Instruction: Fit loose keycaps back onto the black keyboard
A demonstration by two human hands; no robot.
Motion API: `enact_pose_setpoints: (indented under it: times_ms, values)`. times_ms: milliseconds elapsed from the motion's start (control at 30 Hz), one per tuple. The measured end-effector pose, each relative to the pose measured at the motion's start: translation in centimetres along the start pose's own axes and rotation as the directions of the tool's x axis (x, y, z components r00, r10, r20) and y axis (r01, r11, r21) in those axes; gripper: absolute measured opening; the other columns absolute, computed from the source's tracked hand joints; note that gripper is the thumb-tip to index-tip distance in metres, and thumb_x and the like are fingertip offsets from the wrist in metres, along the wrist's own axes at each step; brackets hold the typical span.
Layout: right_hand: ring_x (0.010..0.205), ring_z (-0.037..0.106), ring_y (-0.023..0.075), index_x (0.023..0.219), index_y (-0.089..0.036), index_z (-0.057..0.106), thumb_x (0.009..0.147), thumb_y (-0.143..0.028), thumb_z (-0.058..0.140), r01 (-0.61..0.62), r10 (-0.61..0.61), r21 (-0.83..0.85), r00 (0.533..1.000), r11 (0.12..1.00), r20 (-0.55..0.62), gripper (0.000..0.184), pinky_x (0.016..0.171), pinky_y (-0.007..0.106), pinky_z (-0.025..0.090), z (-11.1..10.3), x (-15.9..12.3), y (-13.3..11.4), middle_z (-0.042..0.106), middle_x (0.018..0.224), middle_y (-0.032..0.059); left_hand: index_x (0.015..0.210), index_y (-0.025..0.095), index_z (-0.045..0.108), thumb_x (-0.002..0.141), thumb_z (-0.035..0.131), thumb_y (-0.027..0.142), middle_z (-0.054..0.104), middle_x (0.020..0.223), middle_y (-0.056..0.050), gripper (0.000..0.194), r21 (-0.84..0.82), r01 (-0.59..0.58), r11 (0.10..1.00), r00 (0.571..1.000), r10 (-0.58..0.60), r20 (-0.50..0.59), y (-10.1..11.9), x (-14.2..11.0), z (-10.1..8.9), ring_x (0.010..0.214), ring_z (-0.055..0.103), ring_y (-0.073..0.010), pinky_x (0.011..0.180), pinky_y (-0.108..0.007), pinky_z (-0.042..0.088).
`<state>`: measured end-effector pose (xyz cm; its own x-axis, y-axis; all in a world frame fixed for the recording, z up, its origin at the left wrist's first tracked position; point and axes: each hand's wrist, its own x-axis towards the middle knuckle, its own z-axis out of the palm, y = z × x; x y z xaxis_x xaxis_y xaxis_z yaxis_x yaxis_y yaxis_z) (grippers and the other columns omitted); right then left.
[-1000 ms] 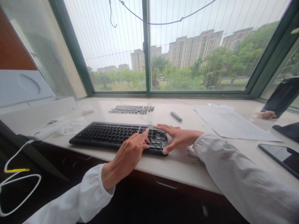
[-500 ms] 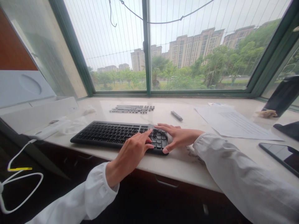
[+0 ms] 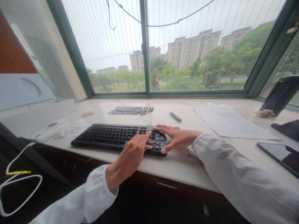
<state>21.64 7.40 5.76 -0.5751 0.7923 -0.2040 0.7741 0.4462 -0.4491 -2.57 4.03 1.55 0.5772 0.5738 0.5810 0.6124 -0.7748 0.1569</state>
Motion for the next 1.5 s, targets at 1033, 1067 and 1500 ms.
enact_pose_setpoints:
  times_ms: [1033,1067,1500]
  values:
    - [0.144,-0.001,0.0371,0.151,-0.039,0.007,0.059,-0.075,0.066,0.030,-0.029,0.006,0.999,1.000,-0.021,0.115,0.115,0.056,-0.004,0.1,0.1,0.2,0.000,0.160,0.0004,0.140,0.013,0.037,0.092,0.045,0.013,0.062,0.110,-0.010,0.048,0.157,-0.053,0.986,0.997,0.042,0.068,0.5,0.3,0.6,0.101,0.058,-0.0229,0.097,-0.045,0.045]
    - [0.144,-0.001,0.0372,0.151,-0.039,0.007,0.059,-0.075,0.066,0.029,-0.029,0.005,0.999,1.000,-0.022,0.115,0.115,0.057,-0.004,0.1,0.1,0.2,0.000,0.160,0.0005,0.140,0.014,0.036,0.093,0.046,0.013,0.061,0.111,-0.011,0.048,0.155,-0.050,0.987,0.997,0.041,0.059,0.5,0.2,0.7,0.103,0.058,-0.0231,0.098,-0.045,0.044]
    - [0.144,-0.001,0.0365,0.151,-0.040,0.006,0.059,-0.075,0.065,0.037,-0.037,-0.002,0.999,0.999,-0.009,0.115,0.115,0.057,-0.004,0.1,0.1,0.3,-0.001,0.160,-0.0003,0.138,0.022,0.043,0.095,0.044,0.017,0.064,0.103,-0.005,0.043,0.038,-0.001,0.999,1.000,0.000,0.021,1.3,-0.4,-1.5,0.096,0.059,-0.0178,0.085,-0.035,0.052]
